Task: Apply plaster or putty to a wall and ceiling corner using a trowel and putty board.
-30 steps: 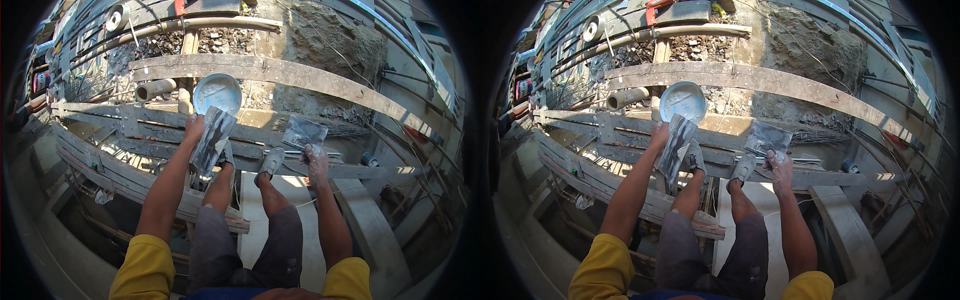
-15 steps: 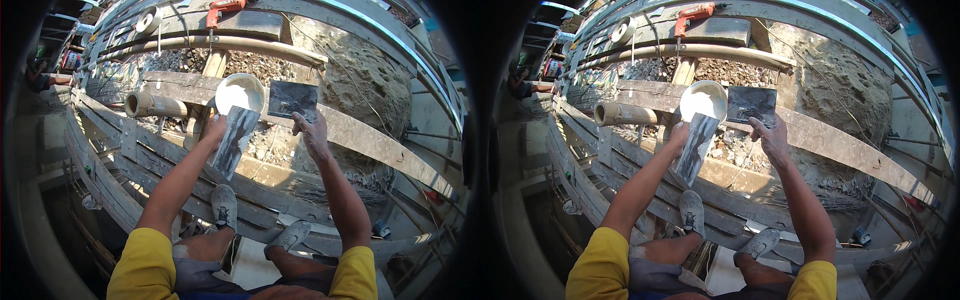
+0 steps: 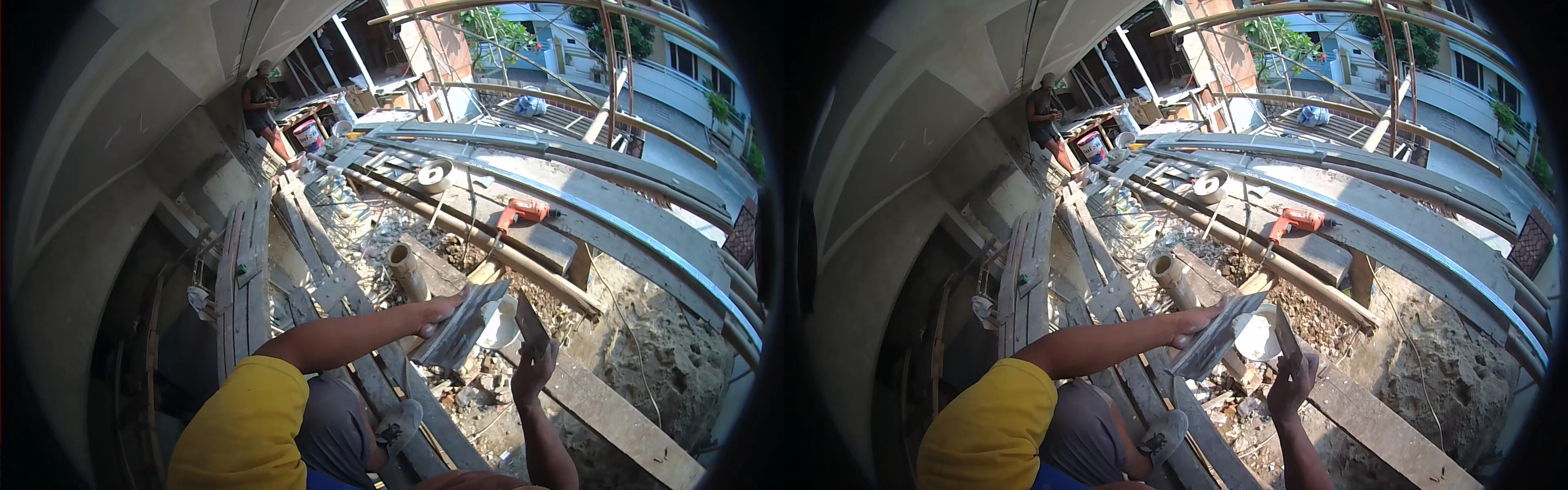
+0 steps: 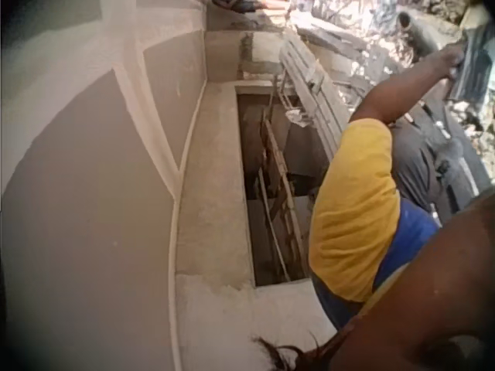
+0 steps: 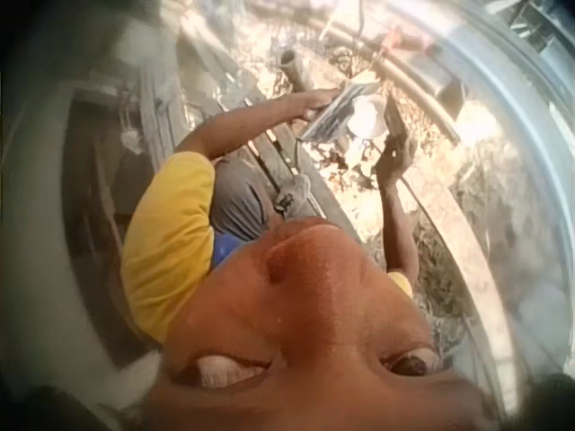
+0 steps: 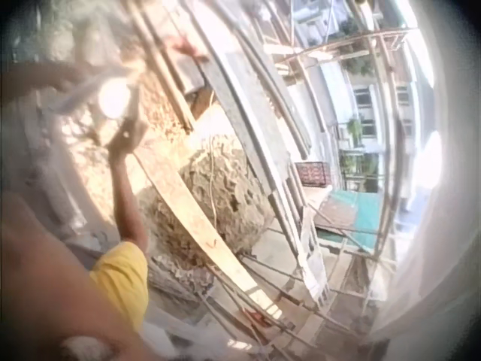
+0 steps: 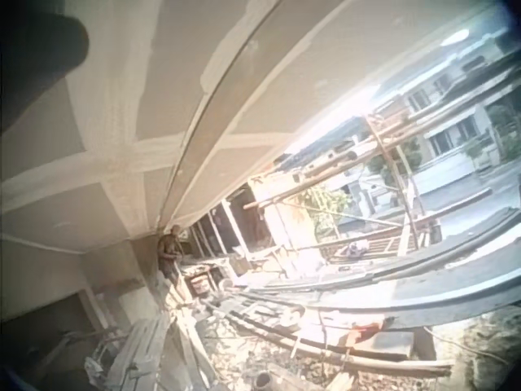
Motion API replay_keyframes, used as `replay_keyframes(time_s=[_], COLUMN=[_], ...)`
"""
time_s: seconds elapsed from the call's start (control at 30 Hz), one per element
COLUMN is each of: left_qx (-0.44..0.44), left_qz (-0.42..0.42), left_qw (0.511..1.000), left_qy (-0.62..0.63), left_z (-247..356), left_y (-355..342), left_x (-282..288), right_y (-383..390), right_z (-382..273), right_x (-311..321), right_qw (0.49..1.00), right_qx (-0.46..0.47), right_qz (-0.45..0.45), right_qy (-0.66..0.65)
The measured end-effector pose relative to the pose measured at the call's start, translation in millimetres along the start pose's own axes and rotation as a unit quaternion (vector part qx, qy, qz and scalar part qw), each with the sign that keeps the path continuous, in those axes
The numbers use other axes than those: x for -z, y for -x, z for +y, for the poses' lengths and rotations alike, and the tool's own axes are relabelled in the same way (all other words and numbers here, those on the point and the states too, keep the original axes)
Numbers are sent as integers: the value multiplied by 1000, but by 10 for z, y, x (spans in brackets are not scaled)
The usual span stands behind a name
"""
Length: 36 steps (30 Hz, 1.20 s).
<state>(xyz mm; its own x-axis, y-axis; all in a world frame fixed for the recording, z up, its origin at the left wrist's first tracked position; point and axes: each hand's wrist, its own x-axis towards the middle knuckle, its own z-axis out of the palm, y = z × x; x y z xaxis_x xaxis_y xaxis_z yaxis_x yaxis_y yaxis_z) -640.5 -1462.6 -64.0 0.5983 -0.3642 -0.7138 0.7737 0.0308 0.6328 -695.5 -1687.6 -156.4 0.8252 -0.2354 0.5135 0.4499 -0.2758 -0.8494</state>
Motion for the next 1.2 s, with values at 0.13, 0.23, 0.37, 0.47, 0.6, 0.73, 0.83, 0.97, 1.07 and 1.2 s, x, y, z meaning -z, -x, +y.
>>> replay_keyframes(time_s=[0.13,0.23,0.37,0.47,0.6,0.73,0.83,0.97,1.07,1.2], left_qx=[-19,-65,-81,-91,-196,-204,-201,-240,-295,-236], left_qz=[0,-27,-16,33,63,140,120,146,184,111], left_qw=[999,990,981,988,977,968,972,958,934,965], left_qy=[42,122,178,118,60,38,15,-60,-77,24], left_z=[300,247,111,133,202,288,191,275,304,245], left_y=[504,586,643,804,884,1017,820,959,984,878], left_x=[-450,-489,-620,-694,-683,-834,-720,-756,-794,-661], right_y=[-168,-265,-310,-285,-498,-388,-311,-538,-529,-386], right_z=[-323,-530,-406,-331,-43,-439,-440,-208,-296,-491], right_x=[-14,-5,-30,8,108,123,67,67,86,137], right_qw=[973,950,904,927,951,936,908,926,945,917], right_qx=[220,298,424,371,256,334,416,321,308,397], right_qz=[67,87,32,-9,-120,91,-1,-89,7,-22], right_qy=[-3,-20,-49,58,124,64,38,177,110,42])
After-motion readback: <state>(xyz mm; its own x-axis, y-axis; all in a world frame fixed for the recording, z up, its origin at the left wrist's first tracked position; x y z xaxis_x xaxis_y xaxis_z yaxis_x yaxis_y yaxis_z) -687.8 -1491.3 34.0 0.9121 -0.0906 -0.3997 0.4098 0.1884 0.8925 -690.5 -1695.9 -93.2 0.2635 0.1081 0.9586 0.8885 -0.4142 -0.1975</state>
